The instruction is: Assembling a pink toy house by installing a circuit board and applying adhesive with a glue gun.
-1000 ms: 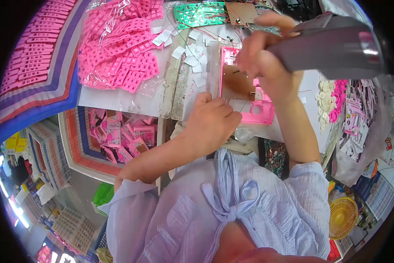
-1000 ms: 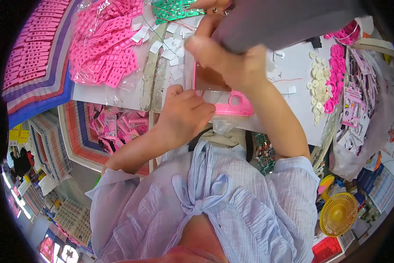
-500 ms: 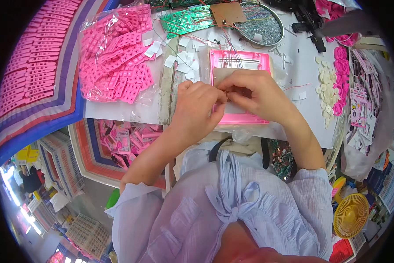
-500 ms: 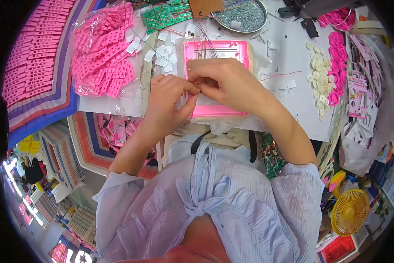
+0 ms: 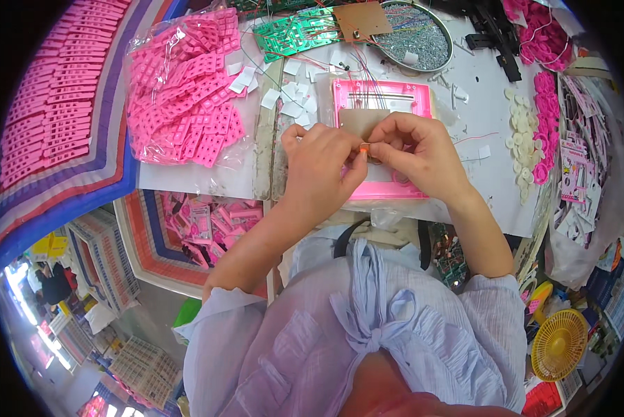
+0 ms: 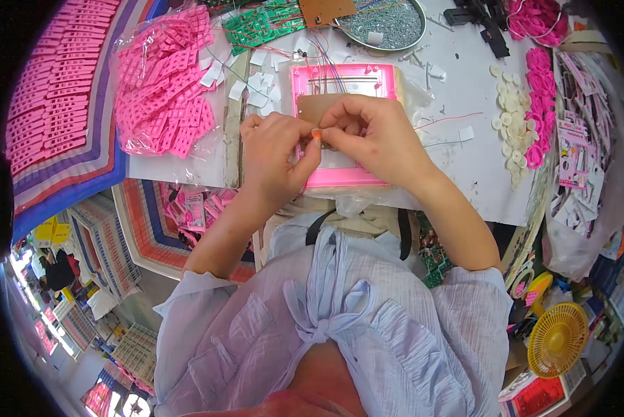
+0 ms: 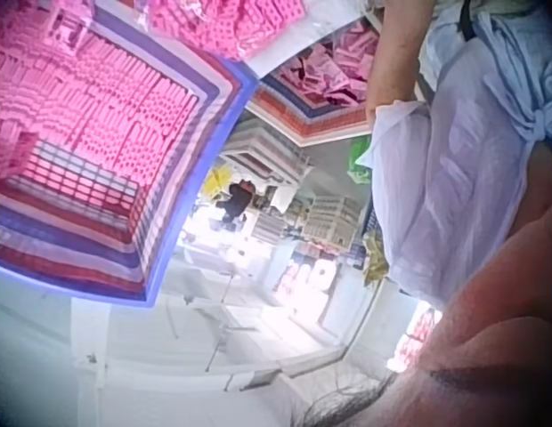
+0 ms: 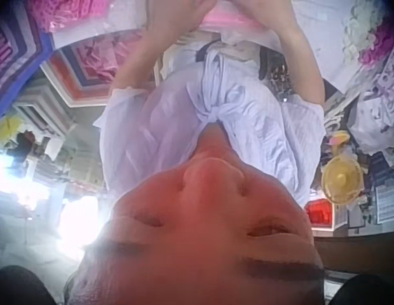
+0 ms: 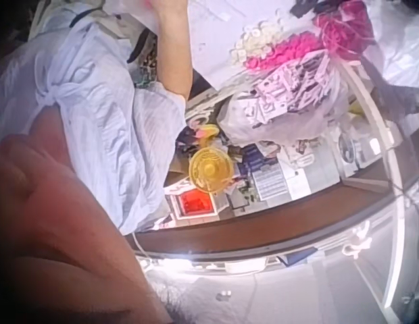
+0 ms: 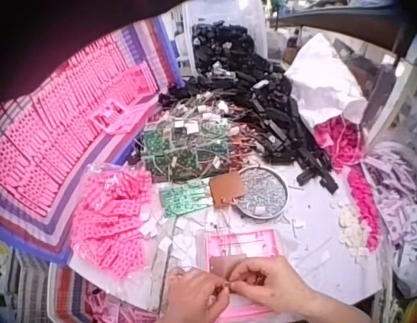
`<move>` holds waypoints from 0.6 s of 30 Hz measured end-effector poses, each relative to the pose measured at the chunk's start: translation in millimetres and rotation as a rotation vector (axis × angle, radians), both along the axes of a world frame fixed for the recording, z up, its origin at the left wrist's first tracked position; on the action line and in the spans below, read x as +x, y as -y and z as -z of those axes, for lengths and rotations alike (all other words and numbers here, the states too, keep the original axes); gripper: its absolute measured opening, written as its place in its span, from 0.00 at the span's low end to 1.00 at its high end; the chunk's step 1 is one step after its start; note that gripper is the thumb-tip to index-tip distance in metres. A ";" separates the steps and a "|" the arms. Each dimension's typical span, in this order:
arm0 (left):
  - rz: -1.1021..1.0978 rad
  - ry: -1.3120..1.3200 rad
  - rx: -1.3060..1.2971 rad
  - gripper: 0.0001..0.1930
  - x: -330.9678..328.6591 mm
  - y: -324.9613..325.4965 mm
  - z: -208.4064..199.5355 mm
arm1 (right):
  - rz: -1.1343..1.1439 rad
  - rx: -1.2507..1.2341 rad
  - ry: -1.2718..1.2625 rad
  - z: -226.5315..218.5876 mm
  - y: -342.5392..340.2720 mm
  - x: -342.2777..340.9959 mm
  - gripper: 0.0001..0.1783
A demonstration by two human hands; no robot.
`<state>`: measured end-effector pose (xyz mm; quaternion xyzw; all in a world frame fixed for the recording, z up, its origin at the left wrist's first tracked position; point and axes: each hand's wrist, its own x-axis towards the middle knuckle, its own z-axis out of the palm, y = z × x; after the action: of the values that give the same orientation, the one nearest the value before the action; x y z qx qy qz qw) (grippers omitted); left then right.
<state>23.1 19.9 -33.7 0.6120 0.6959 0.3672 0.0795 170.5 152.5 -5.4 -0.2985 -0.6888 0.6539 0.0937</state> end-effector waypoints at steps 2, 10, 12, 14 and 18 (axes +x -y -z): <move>-0.007 -0.047 0.018 0.07 2.7 -0.1 -0.5 | -0.002 -0.039 0.025 -3.5 -0.5 -0.2 0.06; 0.018 0.054 -0.037 0.08 -3.9 4.7 -12.2 | 0.041 -0.029 -0.035 3.5 -1.1 1.3 0.05; 0.016 0.087 -0.058 0.07 -3.1 5.3 -12.6 | 0.043 -0.018 -0.018 -0.6 1.6 0.0 0.05; 0.004 0.102 -0.051 0.07 -2.7 5.9 -9.5 | 0.039 -0.015 -0.012 -1.5 3.1 -0.7 0.05; -0.010 0.111 -0.021 0.06 -1.8 6.0 -8.2 | 0.027 0.002 -0.020 1.2 3.4 0.5 0.06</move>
<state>21.3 13.8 -25.5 0.5864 0.6973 0.3937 0.1223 171.0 149.1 -6.6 -0.3011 -0.6846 0.6548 0.1097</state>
